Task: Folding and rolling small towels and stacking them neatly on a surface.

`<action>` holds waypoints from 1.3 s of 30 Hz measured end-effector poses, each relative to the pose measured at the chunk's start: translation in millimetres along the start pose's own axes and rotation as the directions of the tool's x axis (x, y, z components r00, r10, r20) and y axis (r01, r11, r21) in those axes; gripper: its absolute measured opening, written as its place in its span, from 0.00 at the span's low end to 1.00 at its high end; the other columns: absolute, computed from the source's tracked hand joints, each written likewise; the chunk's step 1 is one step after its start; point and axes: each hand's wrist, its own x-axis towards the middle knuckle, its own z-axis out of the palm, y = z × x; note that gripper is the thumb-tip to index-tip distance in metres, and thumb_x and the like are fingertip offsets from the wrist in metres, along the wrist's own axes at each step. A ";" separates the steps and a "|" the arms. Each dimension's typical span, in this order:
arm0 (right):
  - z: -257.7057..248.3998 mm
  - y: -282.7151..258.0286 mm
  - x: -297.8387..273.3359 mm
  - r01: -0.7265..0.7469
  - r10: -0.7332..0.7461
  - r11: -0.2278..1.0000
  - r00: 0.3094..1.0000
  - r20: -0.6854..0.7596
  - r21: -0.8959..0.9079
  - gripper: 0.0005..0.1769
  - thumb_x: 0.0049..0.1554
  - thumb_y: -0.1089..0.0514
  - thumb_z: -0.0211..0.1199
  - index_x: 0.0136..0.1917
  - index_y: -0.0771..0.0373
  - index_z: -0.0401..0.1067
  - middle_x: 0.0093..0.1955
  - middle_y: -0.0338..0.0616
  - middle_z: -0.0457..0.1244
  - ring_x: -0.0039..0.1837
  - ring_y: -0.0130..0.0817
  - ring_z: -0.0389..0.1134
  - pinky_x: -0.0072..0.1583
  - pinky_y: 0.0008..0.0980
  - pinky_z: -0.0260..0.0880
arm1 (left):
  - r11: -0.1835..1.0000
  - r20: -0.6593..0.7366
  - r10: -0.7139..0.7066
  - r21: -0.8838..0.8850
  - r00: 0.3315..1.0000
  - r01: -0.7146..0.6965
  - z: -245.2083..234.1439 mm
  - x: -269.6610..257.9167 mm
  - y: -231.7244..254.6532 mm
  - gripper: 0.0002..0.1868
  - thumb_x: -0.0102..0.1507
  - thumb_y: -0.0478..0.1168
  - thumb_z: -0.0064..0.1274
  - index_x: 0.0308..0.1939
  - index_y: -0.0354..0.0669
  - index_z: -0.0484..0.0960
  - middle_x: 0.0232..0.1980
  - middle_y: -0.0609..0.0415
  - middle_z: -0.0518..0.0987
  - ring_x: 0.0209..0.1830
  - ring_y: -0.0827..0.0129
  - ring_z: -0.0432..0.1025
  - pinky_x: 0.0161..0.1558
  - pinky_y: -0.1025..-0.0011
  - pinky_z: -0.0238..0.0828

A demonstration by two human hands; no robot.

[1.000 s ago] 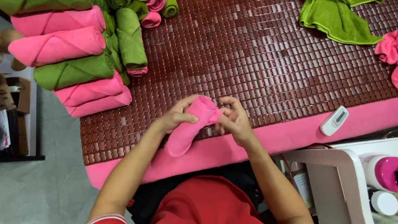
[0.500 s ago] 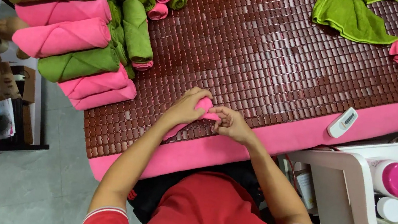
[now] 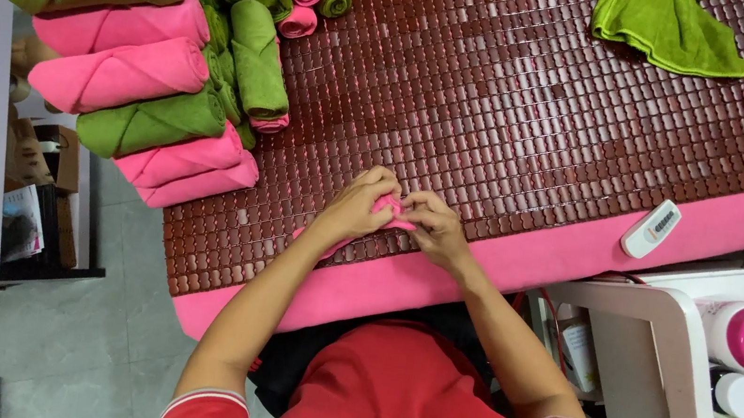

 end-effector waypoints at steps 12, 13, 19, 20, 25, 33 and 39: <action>-9.7 -6.6 14.8 -0.128 0.083 0.926 0.986 0.142 0.356 0.04 0.56 0.73 0.69 0.46 0.71 0.81 0.53 0.55 0.69 0.25 0.25 0.66 0.31 0.29 0.70 | 0.987 -0.093 0.162 0.030 0.982 -0.160 -0.3 -6.3 9.0 0.07 0.56 0.40 0.55 0.37 0.46 0.79 0.51 0.42 0.74 0.52 0.37 0.74 0.54 0.47 0.71; -9.3 -7.6 15.4 -0.128 0.082 0.926 0.986 0.142 0.356 0.04 0.56 0.73 0.69 0.46 0.71 0.81 0.53 0.55 0.69 0.25 0.25 0.66 0.31 0.29 0.70 | 0.987 -0.094 0.162 0.031 0.982 -0.159 -2.4 -7.2 11.5 0.07 0.56 0.40 0.55 0.37 0.46 0.79 0.51 0.42 0.74 0.52 0.37 0.74 0.54 0.47 0.71; -10.0 -16.7 19.3 -0.026 0.006 0.977 0.995 0.095 0.210 0.07 0.54 0.70 0.72 0.46 0.66 0.85 0.51 0.53 0.72 0.35 0.28 0.67 0.37 0.33 0.67 | 0.980 -0.164 0.198 0.000 0.966 -0.200 -4.6 -10.0 12.2 0.08 0.55 0.36 0.57 0.39 0.48 0.84 0.55 0.43 0.78 0.55 0.38 0.75 0.58 0.48 0.72; -8.5 -11.4 16.0 -0.020 0.005 0.982 0.997 0.077 0.190 0.06 0.53 0.69 0.73 0.46 0.65 0.85 0.50 0.52 0.72 0.37 0.30 0.68 0.40 0.32 0.68 | 0.979 -0.179 0.200 0.003 0.963 -0.203 -3.9 -9.7 9.8 0.09 0.55 0.36 0.57 0.40 0.49 0.85 0.55 0.44 0.78 0.55 0.40 0.75 0.58 0.48 0.72; -8.1 -13.4 17.4 -0.018 0.008 0.985 0.998 0.061 0.169 0.05 0.53 0.67 0.75 0.45 0.64 0.85 0.47 0.49 0.72 0.36 0.26 0.64 0.40 0.30 0.65 | 0.975 -0.205 0.218 0.008 0.954 -0.221 1.3 -9.3 3.3 0.10 0.55 0.35 0.58 0.40 0.50 0.85 0.55 0.45 0.79 0.54 0.40 0.76 0.57 0.47 0.73; 0.4 8.3 15.9 -0.056 0.055 0.971 0.998 0.012 0.232 0.07 0.54 0.71 0.71 0.47 0.67 0.85 0.44 0.52 0.74 0.34 0.32 0.71 0.36 0.34 0.69 | 0.963 -0.204 0.267 0.007 0.942 -0.271 -5.0 -9.7 14.3 0.07 0.55 0.32 0.57 0.36 0.48 0.83 0.54 0.46 0.80 0.52 0.41 0.77 0.55 0.49 0.74; 9.4 -5.1 17.6 -0.204 0.241 0.947 0.962 -0.126 0.246 0.13 0.54 0.73 0.70 0.54 0.71 0.79 0.20 0.32 0.54 0.25 0.18 0.55 0.31 0.18 0.51 | 0.963 -0.225 0.261 -0.005 0.939 -0.269 6.4 -6.6 -11.0 0.07 0.56 0.31 0.56 0.37 0.46 0.83 0.55 0.46 0.81 0.54 0.43 0.77 0.57 0.50 0.74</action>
